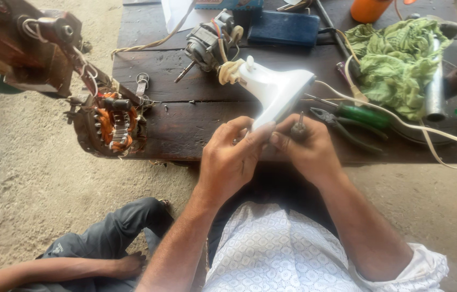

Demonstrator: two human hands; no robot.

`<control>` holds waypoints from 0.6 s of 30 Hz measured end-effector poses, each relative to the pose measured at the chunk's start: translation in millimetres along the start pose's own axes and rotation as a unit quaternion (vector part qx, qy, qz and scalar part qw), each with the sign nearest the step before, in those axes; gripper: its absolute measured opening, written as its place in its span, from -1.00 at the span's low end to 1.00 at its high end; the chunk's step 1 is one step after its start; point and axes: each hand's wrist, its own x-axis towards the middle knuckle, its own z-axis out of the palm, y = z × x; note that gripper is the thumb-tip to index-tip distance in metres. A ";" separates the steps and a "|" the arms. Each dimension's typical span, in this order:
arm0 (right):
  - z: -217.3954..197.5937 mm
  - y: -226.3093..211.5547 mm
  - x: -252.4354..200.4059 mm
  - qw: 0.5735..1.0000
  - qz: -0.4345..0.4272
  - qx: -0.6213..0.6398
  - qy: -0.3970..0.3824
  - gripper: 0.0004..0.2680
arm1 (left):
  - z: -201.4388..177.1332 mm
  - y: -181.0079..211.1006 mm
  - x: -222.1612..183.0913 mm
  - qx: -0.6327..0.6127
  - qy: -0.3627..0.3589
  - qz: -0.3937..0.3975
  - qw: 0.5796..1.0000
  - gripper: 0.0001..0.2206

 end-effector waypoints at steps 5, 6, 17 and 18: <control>-1.9 -0.9 2.0 0.999 -0.029 -0.032 0.005 -0.93 | -7.7 3.6 17.1 0.028 -0.050 0.021 0.998 -0.71; -0.8 -1.5 1.4 0.998 -0.041 -0.050 0.007 -0.92 | -9.9 3.9 19.2 0.026 -0.057 0.020 0.998 -0.72; 3.7 -24.9 -55.0 0.918 -0.079 -0.380 0.085 -0.83 | -17.8 7.6 27.6 0.007 -0.104 -0.004 0.995 -0.73; 5.5 -25.3 -58.2 0.897 -0.115 -0.416 0.097 -0.83 | -18.9 7.5 27.6 0.005 -0.113 -0.011 0.994 -0.73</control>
